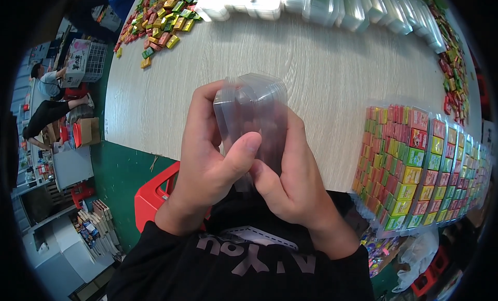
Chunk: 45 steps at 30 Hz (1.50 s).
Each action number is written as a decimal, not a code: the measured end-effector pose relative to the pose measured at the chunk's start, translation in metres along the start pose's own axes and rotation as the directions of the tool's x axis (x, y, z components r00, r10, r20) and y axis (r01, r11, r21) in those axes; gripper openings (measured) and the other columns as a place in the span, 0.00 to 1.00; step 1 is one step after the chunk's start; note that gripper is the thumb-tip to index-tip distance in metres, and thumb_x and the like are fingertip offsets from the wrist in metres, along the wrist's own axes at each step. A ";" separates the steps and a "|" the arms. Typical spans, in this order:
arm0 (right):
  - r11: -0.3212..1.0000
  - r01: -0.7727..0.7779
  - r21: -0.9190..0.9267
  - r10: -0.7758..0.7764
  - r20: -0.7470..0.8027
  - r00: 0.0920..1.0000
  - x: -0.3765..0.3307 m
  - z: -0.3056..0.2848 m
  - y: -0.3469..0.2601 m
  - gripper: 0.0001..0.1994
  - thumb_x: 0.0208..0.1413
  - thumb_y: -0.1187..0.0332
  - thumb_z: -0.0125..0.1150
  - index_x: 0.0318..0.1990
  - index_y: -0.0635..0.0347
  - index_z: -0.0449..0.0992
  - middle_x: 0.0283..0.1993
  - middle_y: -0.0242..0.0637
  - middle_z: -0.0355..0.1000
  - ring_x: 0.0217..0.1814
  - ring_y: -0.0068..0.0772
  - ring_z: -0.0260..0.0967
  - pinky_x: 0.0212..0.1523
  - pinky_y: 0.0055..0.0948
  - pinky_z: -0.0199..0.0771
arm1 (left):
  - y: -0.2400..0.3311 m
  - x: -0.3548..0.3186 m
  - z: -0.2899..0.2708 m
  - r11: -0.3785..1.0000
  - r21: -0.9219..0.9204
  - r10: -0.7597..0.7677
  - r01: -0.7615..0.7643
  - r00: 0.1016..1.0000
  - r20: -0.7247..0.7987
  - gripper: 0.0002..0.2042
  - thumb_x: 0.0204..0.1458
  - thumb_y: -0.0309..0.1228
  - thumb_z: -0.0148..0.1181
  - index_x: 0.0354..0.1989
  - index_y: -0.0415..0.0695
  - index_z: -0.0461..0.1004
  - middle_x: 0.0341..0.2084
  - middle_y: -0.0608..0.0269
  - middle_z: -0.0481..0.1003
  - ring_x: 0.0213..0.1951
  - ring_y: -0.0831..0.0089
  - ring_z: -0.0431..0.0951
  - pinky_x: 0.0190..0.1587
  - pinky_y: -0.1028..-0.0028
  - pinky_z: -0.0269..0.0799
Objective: Organizing and stacking clear plastic containers on a workbench in a factory.
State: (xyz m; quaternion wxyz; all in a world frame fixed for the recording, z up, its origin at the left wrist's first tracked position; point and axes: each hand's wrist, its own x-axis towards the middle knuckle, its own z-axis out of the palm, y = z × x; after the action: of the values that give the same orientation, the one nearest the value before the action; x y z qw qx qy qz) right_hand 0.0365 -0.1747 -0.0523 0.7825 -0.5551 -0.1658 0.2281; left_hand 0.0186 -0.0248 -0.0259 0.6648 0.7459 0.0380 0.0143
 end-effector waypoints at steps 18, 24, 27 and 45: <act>0.997 0.051 0.059 -0.052 0.028 0.998 -0.001 -0.003 -0.002 0.34 0.53 0.69 0.56 0.64 0.68 0.45 0.57 0.47 0.59 0.59 0.35 0.60 0.59 0.35 0.59 | -0.004 0.001 0.005 0.969 -0.230 0.082 -0.087 0.996 -0.032 0.33 0.48 0.39 0.65 0.54 0.34 0.54 0.43 0.52 0.68 0.46 0.67 0.72 0.49 0.69 0.68; 0.998 0.055 0.012 -0.056 0.064 0.996 -0.002 -0.005 -0.002 0.35 0.52 0.69 0.58 0.63 0.67 0.45 0.57 0.48 0.59 0.59 0.36 0.60 0.59 0.35 0.60 | -0.001 -0.001 0.002 0.985 -0.173 0.025 -0.020 0.999 0.031 0.39 0.48 0.46 0.65 0.59 0.37 0.50 0.49 0.57 0.65 0.50 0.71 0.68 0.53 0.70 0.64; 1.000 -0.021 0.016 0.020 0.041 0.999 -0.002 -0.003 -0.004 0.35 0.52 0.70 0.58 0.63 0.67 0.46 0.57 0.47 0.59 0.59 0.36 0.60 0.59 0.35 0.59 | 0.000 -0.002 0.003 0.979 -0.203 0.008 -0.003 1.000 0.025 0.39 0.48 0.47 0.65 0.59 0.37 0.50 0.49 0.57 0.65 0.51 0.71 0.68 0.53 0.70 0.64; 0.997 0.070 -0.020 -0.071 -0.052 0.996 -0.001 -0.003 0.001 0.32 0.51 0.71 0.55 0.62 0.69 0.49 0.55 0.43 0.61 0.58 0.31 0.60 0.59 0.31 0.59 | 0.003 -0.002 0.003 0.954 -0.300 0.014 -0.012 1.000 0.006 0.30 0.50 0.36 0.62 0.56 0.35 0.54 0.43 0.55 0.66 0.46 0.71 0.70 0.50 0.71 0.66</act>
State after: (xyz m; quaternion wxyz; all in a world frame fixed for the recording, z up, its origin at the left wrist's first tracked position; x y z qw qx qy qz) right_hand 0.0371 -0.1769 -0.0546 0.7892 -0.5617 -0.1665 0.1842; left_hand 0.0168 -0.0283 -0.0235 0.7705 0.6365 0.0279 0.0212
